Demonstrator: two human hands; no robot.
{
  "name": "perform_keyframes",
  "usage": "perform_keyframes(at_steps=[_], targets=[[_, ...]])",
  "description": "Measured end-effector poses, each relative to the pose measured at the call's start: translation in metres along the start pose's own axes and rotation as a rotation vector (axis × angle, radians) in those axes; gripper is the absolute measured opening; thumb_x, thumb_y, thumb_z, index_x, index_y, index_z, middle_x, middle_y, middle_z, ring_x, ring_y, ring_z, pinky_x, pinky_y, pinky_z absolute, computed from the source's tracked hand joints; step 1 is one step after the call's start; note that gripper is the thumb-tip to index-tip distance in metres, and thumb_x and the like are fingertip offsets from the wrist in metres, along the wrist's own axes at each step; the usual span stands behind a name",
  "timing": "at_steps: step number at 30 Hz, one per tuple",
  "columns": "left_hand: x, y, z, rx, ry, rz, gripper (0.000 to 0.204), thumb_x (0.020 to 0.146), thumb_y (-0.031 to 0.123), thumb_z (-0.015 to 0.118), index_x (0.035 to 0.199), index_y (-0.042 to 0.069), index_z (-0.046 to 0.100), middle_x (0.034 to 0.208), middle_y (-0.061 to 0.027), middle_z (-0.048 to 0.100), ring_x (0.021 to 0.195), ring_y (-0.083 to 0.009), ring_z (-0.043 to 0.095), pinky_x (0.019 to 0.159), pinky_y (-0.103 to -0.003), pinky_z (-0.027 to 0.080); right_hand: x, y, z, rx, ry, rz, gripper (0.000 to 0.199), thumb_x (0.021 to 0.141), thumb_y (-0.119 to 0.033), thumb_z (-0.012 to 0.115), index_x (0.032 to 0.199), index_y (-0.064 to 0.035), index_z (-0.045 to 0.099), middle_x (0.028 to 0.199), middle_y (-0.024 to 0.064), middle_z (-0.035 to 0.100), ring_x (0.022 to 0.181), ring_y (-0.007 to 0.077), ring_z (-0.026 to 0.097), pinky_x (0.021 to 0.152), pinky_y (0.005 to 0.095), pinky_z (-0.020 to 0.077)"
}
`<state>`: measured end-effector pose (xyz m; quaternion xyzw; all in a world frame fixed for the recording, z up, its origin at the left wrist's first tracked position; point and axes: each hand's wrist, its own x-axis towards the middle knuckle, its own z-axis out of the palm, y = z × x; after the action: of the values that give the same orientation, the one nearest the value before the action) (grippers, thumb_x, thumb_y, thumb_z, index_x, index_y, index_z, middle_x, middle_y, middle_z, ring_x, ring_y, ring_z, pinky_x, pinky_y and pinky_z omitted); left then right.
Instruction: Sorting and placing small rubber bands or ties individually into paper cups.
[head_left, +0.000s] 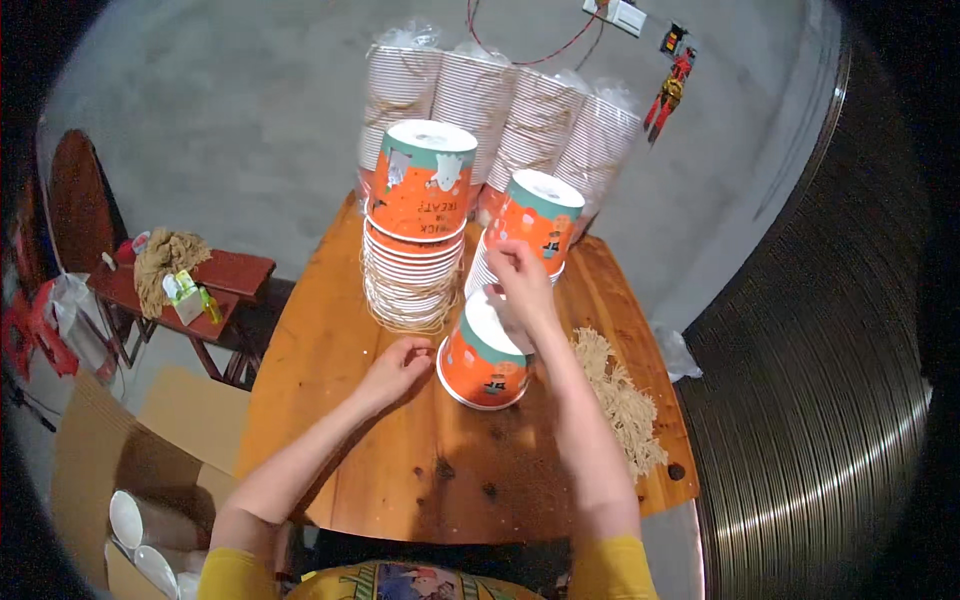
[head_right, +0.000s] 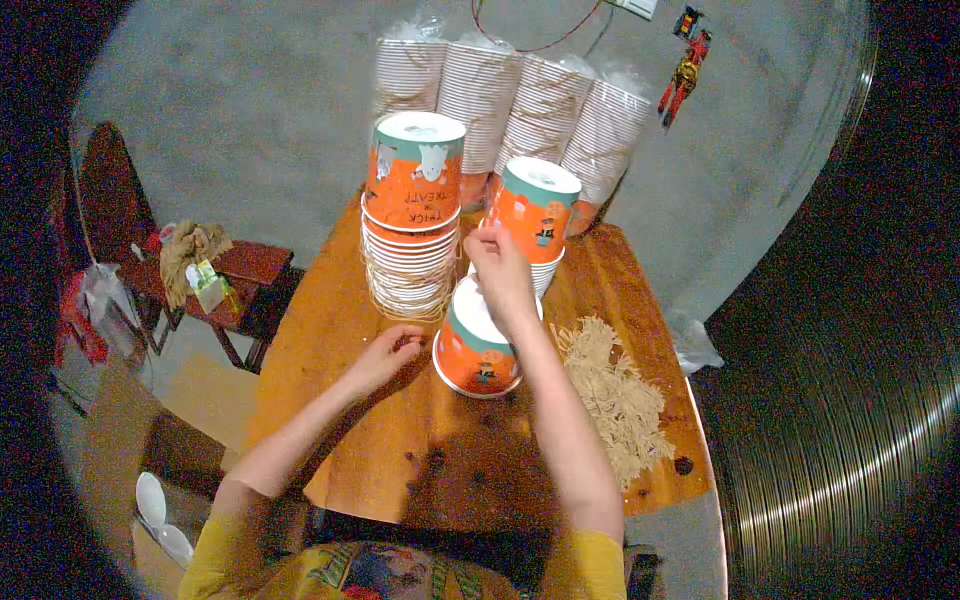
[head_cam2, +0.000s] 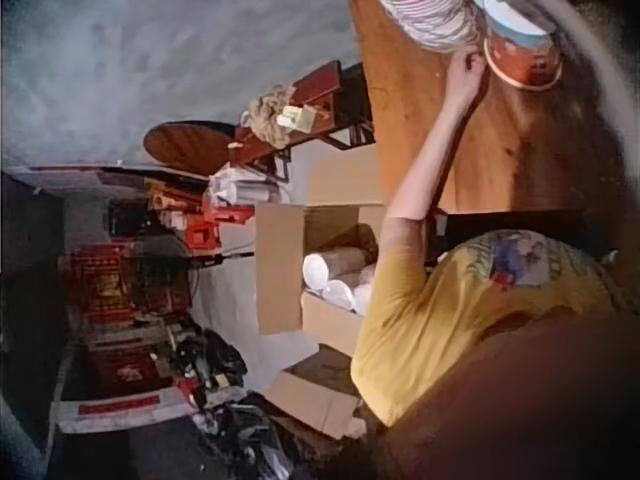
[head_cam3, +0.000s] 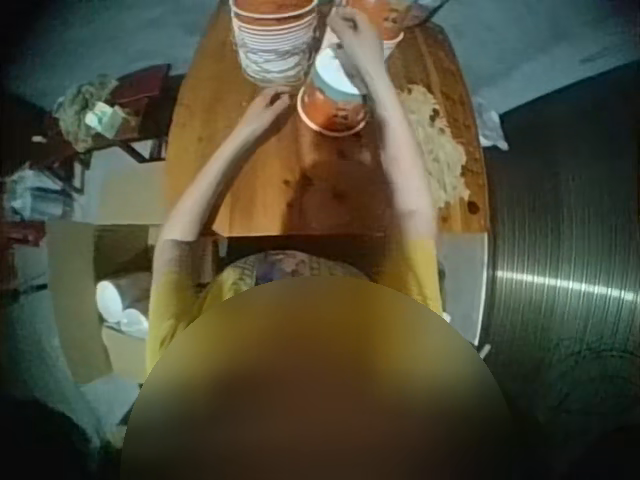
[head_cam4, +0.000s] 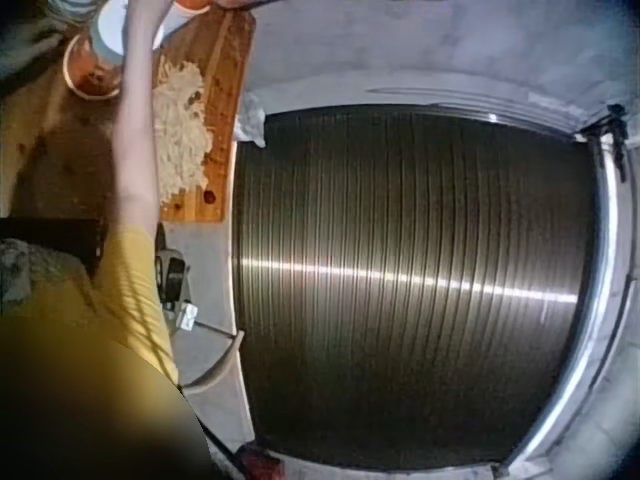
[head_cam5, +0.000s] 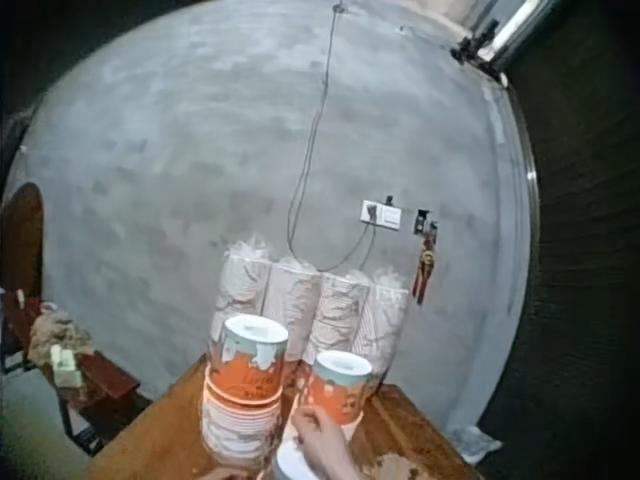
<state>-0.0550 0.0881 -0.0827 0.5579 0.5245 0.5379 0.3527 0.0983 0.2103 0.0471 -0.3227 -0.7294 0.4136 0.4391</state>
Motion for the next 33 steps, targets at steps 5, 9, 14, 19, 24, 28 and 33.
perform_keyframes(at_steps=[5, 9, 14, 19, 24, 28, 33], targets=[[0.018, -0.038, 0.015, 0.140, -0.068, 0.017, 0.033, 0.091, 0.018, 0.051, 0.117, -0.002, 0.053, 0.104, -0.0093, 0.062, 0.093, -0.0147, 0.056, 0.083, -0.028, 0.045, -0.056, 0.006, -0.030, -0.933, -0.262, -0.067, 0.081, 0.067, -0.053, 0.072, 0.132, -0.0143, 0.043, 0.137, 0.0172, 0.036, 0.130, 0.0366, 0.029, 0.101, 0.0479, 0.0332], [0.014, -0.032, 0.034, 0.019, -0.009, -0.084, 0.031, 0.093, 0.016, 0.047, 0.118, 0.000, 0.053, 0.106, -0.0097, 0.061, 0.098, -0.0171, 0.056, 0.087, -0.028, 0.043, -0.074, 0.012, -0.041, -0.917, -0.265, -0.144, 0.069, 0.067, -0.050, 0.072, 0.127, -0.0231, 0.052, 0.139, 0.0117, 0.037, 0.130, 0.0389, 0.026, 0.106, 0.0467, 0.0282], [0.006, -0.037, 0.036, -0.456, 0.030, -0.417, 0.022, 0.093, 0.016, 0.049, 0.107, 0.003, 0.058, 0.099, -0.0080, 0.064, 0.087, -0.0138, 0.061, 0.078, -0.027, 0.049, -0.089, 0.014, -0.055, -0.692, -0.144, -0.239, 0.048, 0.072, -0.036, 0.072, 0.114, -0.0155, 0.063, 0.127, 0.0113, 0.051, 0.125, 0.0321, 0.037, 0.104, 0.0411, 0.0324], [-0.010, 0.001, 0.040, -1.126, -0.084, -0.480, 0.012, 0.092, 0.012, 0.052, 0.099, 0.003, 0.056, 0.100, -0.0089, 0.065, 0.090, -0.0167, 0.063, 0.080, -0.030, 0.053, -0.108, 0.031, -0.077, -0.400, 0.044, -0.250, 0.035, 0.078, -0.026, 0.069, 0.110, -0.0127, 0.065, 0.120, 0.0096, 0.058, 0.112, 0.0272, 0.052, 0.100, 0.0361, 0.0367], [-0.015, 0.066, 0.037, -0.891, -0.014, -0.330, 0.011, 0.092, 0.012, 0.052, 0.091, 0.002, 0.057, 0.088, -0.0041, 0.063, 0.073, -0.0099, 0.059, 0.071, -0.024, 0.052, -0.122, 0.064, -0.088, 0.167, 0.139, 0.028, 0.039, 0.084, -0.020, 0.065, 0.115, 0.0013, 0.058, 0.110, 0.0092, 0.061, 0.106, 0.0165, 0.054, 0.092, 0.0295, 0.0407], [-0.026, 0.094, 0.026, -0.675, 0.173, -0.334, 0.013, 0.088, 0.015, 0.055, 0.091, 0.003, 0.060, 0.086, -0.0036, 0.064, 0.070, -0.0103, 0.059, 0.066, -0.024, 0.049, -0.136, 0.072, -0.075, 0.563, 0.165, 0.086, 0.030, 0.092, -0.013, 0.053, 0.118, 0.0022, 0.053, 0.111, 0.0062, 0.058, 0.100, 0.0131, 0.055, 0.088, 0.0280, 0.0430], [-0.017, 0.122, 0.007, -0.057, 0.255, -0.059, 0.014, 0.084, 0.018, 0.057, 0.079, 0.006, 0.051, 0.072, 0.0022, 0.052, 0.064, -0.0066, 0.047, 0.060, -0.021, 0.039, -0.149, 0.101, -0.048, 0.379, 0.245, 0.265, 0.044, 0.095, -0.035, 0.044, 0.126, -0.0043, 0.044, 0.120, 0.0101, 0.053, 0.111, 0.0187, 0.052, 0.088, 0.0348, 0.0468]])
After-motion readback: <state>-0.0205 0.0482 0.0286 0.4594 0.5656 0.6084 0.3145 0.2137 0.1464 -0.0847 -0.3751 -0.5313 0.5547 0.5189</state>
